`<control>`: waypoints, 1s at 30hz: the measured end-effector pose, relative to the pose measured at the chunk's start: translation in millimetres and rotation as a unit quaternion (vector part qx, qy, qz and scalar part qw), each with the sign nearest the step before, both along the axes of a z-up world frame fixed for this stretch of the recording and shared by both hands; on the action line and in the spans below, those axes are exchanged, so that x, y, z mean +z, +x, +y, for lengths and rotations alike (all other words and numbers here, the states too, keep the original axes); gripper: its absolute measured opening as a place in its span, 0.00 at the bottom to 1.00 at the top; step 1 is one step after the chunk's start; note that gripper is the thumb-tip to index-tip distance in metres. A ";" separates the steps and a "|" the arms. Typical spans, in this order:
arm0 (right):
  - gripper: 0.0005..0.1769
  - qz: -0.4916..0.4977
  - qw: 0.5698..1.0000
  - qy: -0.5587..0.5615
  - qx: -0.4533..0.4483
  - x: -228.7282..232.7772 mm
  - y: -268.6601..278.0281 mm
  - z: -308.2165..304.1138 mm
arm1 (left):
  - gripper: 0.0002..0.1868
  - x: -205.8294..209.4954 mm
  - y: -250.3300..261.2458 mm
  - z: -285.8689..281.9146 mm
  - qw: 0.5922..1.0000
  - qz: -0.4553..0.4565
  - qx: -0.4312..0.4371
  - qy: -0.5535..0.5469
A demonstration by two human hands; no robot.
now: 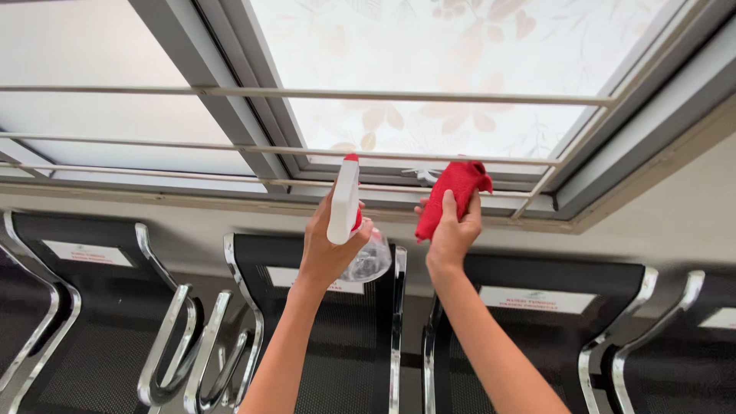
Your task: The person cleans a patterned window using a spray bottle and a red cloth, spraying the glass and wiping the surface repeatedly.
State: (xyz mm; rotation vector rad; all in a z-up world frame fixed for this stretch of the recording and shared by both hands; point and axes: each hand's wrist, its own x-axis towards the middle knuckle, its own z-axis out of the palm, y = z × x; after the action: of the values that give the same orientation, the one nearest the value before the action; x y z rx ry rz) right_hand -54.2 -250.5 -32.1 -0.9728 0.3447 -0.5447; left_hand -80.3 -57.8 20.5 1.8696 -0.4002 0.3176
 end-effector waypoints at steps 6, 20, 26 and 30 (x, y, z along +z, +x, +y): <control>0.44 -0.005 0.941 -0.317 -0.119 -17.4 67.3 45.5 | 0.42 8.4 38.6 36.7 0.966 -0.218 0.089 0.110; 0.34 -0.107 0.424 -0.896 -0.075 -6.8 137.1 76.3 | 0.45 -4.5 64.8 60.8 0.969 -0.109 0.133 0.180; 0.47 0.163 0.624 -0.706 -0.292 -16.1 116.1 -15.5 | 0.47 -14.4 71.1 55.9 0.974 -0.087 0.132 0.164; 0.45 0.063 0.663 -0.686 -0.293 -27.4 145.6 21.8 | 0.47 -10.2 67.7 51.4 0.970 -0.069 0.141 0.187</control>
State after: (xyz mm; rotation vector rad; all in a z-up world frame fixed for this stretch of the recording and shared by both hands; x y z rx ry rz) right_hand 91.4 -228.7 -59.5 -2.4246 0.3413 -1.4282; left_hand -12.6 -6.4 10.2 2.2880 -0.3008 0.6014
